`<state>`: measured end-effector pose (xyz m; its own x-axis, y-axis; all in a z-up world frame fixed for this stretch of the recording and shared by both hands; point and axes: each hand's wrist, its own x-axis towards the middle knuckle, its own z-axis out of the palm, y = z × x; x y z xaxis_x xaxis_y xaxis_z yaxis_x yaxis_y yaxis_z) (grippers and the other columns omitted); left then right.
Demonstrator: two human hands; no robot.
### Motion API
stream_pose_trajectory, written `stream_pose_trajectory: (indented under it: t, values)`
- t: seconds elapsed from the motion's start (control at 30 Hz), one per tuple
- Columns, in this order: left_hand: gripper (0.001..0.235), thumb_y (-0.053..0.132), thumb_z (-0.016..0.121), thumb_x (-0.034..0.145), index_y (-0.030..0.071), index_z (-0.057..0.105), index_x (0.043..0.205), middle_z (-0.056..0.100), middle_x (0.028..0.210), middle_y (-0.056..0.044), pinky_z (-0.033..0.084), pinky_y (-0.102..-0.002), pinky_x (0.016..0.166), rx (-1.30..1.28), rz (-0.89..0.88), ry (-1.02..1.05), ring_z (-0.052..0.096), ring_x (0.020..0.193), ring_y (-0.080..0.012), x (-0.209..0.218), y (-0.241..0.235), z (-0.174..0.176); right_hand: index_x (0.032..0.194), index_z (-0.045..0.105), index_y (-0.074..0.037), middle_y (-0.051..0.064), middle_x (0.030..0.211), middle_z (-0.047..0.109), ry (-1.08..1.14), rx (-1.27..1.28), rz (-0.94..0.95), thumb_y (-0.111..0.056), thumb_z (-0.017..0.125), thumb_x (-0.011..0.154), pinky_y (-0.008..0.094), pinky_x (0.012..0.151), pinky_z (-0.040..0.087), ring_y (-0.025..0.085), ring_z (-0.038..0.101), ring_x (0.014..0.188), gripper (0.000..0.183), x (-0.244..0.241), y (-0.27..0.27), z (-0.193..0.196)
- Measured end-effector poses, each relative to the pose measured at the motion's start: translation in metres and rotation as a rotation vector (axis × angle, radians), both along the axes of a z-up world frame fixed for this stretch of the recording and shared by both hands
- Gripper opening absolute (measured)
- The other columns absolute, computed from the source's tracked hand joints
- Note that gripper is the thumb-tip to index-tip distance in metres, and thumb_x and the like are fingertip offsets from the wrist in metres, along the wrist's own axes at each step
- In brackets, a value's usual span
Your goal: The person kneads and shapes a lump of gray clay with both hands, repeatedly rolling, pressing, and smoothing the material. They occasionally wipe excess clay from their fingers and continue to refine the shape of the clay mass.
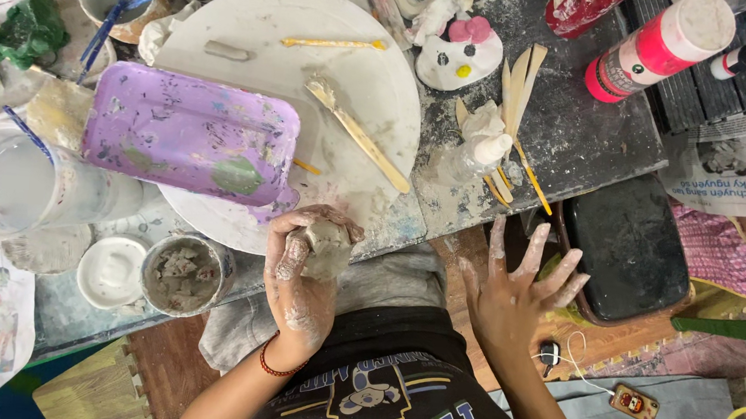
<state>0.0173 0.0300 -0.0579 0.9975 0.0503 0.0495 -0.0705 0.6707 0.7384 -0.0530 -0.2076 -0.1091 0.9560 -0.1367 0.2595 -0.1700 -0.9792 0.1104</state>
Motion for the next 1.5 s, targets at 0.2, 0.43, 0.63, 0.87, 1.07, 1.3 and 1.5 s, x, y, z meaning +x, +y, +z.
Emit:
stream_pose_trajectory:
  t: [0.2, 0.43, 0.63, 0.87, 1.07, 1.3, 1.5]
  values:
    - [0.047, 0.045, 0.045, 0.108, 0.004, 0.056, 0.128, 0.06, 0.126, -0.02, 0.051, -0.049, 0.107, -0.207, -0.091, -0.073, 0.061, 0.117, -0.0336, -0.001, 0.005, 0.001, 0.131, 0.07, -0.009, 0.024, 0.165, 0.023, -0.16, 0.156, 0.045, -0.053, 0.07, 0.097, 0.068, 0.123, 0.012, 0.049, 0.006, 0.152, 0.055, -0.001, 0.003, 0.012]
    - [0.036, 0.04, 0.054, 0.103, 0.01, 0.06, 0.123, 0.056, 0.132, -0.012, 0.049, -0.054, 0.114, -0.405, -0.287, 0.173, 0.059, 0.131, -0.0366, 0.003, 0.007, 0.012, 0.095, 0.064, -0.005, 0.012, 0.134, 0.06, -0.496, 0.81, 0.408, -0.01, 0.077, 0.091, 0.047, 0.118, 0.045, 0.033, 0.054, 0.134, 0.014, 0.017, 0.023, 0.023]
    - [0.029, 0.032, 0.059, 0.097, 0.011, 0.063, 0.116, 0.062, 0.106, -0.013, 0.047, -0.035, 0.083, -0.531, -0.285, 0.105, 0.056, 0.089, -0.024, -0.007, 0.014, 0.023, 0.127, 0.047, -0.004, 0.017, 0.13, 0.058, -0.72, 1.216, 0.778, -0.036, 0.071, 0.097, 0.044, 0.103, 0.054, 0.03, 0.059, 0.128, 0.05, 0.062, 0.078, 0.032]
    - [0.05, 0.027, 0.051, 0.111, 0.007, 0.043, 0.066, 0.047, 0.062, -0.007, 0.03, -0.033, 0.048, -0.428, -0.099, -0.15, 0.037, 0.051, -0.0171, -0.02, 0.034, 0.005, 0.126, 0.039, -0.004, 0.023, 0.12, 0.06, -0.663, 1.199, 0.98, -0.042, 0.046, 0.107, 0.044, 0.09, 0.061, 0.034, 0.065, 0.11, 0.043, 0.083, 0.125, 0.045]
    - [0.056, 0.024, 0.047, 0.117, 0.007, 0.042, 0.064, 0.043, 0.054, -0.004, 0.032, -0.03, 0.05, -0.363, -0.169, -0.071, 0.037, 0.048, -0.0131, -0.03, 0.06, -0.001, 0.12, 0.04, -0.001, 0.021, 0.108, 0.066, -0.712, 1.069, 1.018, -0.034, 0.043, 0.107, 0.044, 0.091, 0.06, 0.03, 0.069, 0.102, 0.036, 0.081, 0.117, 0.04]
    - [0.056, 0.056, 0.04, 0.111, 0.005, 0.054, 0.096, 0.055, 0.083, -0.008, 0.048, -0.031, 0.068, 0.131, -0.251, -0.421, 0.053, 0.073, -0.016, -0.016, 0.059, 0.006, 0.126, 0.039, 0.006, 0.019, 0.125, 0.057, -0.773, 0.9, 0.796, -0.03, 0.057, 0.107, 0.042, 0.099, 0.053, 0.032, 0.062, 0.11, 0.044, 0.075, 0.057, 0.041]
    - [0.067, 0.057, 0.035, 0.109, 0.009, 0.035, 0.157, 0.063, 0.128, -0.018, 0.058, -0.031, 0.078, -0.001, -0.59, -0.139, 0.067, 0.098, -0.0202, -0.008, 0.041, 0.022, 0.149, 0.037, 0.002, 0.017, 0.151, 0.044, -0.449, 0.872, 0.329, -0.023, 0.078, 0.106, 0.038, 0.118, 0.039, 0.027, 0.043, 0.141, 0.064, 0.069, 0.016, 0.057]
